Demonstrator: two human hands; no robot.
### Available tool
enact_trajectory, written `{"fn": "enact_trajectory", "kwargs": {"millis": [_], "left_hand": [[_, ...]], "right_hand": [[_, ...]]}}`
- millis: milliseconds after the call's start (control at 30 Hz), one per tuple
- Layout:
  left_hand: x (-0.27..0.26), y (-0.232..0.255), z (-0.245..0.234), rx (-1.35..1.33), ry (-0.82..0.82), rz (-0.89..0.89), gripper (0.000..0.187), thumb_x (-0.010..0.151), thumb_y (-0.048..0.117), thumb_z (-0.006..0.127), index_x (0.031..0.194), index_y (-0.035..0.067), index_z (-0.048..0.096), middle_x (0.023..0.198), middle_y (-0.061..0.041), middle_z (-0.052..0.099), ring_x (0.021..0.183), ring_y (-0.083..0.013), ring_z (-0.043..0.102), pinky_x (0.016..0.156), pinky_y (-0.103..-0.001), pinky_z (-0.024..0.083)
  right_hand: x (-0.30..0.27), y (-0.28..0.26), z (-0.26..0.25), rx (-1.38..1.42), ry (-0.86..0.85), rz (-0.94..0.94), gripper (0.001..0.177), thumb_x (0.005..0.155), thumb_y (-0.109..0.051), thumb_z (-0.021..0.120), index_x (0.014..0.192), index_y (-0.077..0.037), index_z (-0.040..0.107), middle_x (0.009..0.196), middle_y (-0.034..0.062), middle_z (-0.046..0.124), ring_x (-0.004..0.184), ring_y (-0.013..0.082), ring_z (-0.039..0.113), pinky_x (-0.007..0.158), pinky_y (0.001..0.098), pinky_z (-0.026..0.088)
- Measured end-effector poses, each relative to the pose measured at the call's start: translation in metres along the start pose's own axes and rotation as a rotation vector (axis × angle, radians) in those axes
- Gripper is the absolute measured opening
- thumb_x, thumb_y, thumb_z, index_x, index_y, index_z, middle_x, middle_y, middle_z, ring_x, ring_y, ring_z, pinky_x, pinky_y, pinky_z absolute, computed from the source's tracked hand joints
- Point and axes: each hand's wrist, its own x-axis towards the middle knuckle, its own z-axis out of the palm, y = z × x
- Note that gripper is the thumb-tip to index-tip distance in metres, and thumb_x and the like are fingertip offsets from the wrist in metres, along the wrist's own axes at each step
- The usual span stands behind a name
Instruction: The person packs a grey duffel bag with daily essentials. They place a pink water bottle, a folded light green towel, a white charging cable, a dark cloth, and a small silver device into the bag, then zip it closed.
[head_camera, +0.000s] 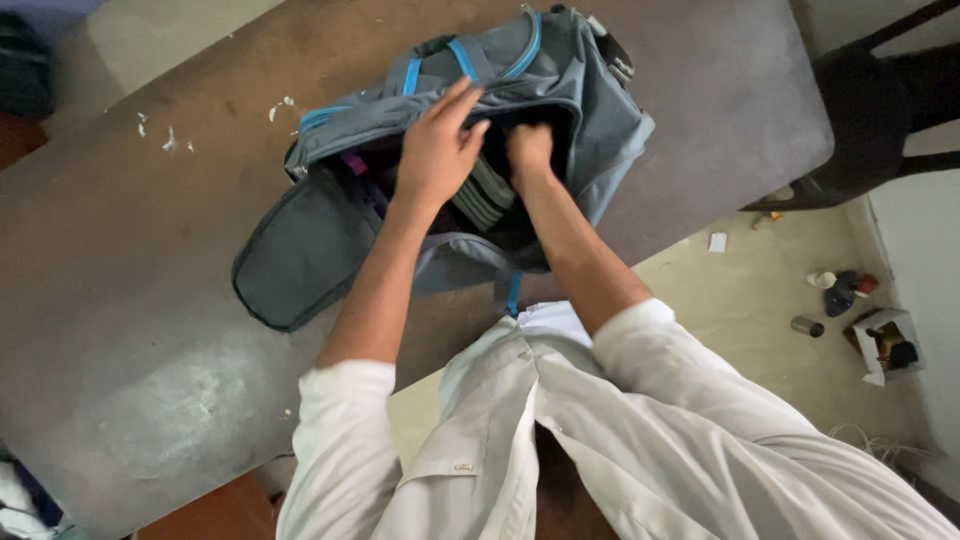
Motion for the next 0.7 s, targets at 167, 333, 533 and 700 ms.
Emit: {"fn": "enact_trajectory", "kwargs": {"millis": [167, 333, 533, 700], "left_hand": [[-0.096, 0.041, -0.033, -0.176, 0.073, -0.398, 0.028, 0.1, 0.026, 0.069, 0.117, 0.004, 0.071, 0.112, -0.011, 0.075, 0.093, -0.0216, 0.078, 0.076, -0.034, 0.062], [-0.152, 0.055, -0.042, 0.433, 0.046, -0.049, 0.036, 0.098, 0.044, 0.07, 0.108, 0.009, 0.074, 0.098, -0.007, 0.072, 0.097, -0.0296, 0.064, 0.091, -0.047, 0.045], [-0.169, 0.069, -0.051, 0.446, 0.114, -0.067, 0.039, 0.094, 0.047, 0.074, 0.104, 0.009, 0.073, 0.09, -0.007, 0.068, 0.092, -0.0319, 0.061, 0.085, -0.047, 0.043], [-0.183, 0.07, -0.061, 0.414, 0.165, -0.121, 0.033, 0.096, 0.041, 0.077, 0.104, 0.008, 0.072, 0.092, -0.008, 0.071, 0.088, -0.0318, 0.063, 0.086, -0.048, 0.044]], "right_hand": [[-0.127, -0.04, -0.05, -0.386, -0.551, -0.621, 0.024, 0.099, -0.017, 0.064, 0.115, 0.001, 0.062, 0.091, 0.0098, 0.067, 0.082, 0.0229, 0.065, 0.072, 0.0384, 0.054], [-0.181, -0.066, -0.094, -1.262, -0.806, -0.936, 0.037, 0.108, -0.036, 0.059, 0.097, -0.003, 0.073, 0.094, 0.0187, 0.072, 0.092, 0.0373, 0.069, 0.084, 0.0473, 0.054], [-0.16, -0.087, -0.106, -1.796, -0.453, -1.251, 0.058, 0.101, -0.059, 0.048, 0.087, -0.014, 0.082, 0.088, 0.0142, 0.076, 0.099, 0.0357, 0.069, 0.111, 0.0688, 0.025], [-0.116, -0.118, -0.148, -1.55, -0.385, -1.224, 0.052, 0.108, -0.052, 0.056, 0.087, -0.009, 0.076, 0.088, 0.0158, 0.072, 0.097, 0.0362, 0.066, 0.103, 0.0649, 0.033]]}}
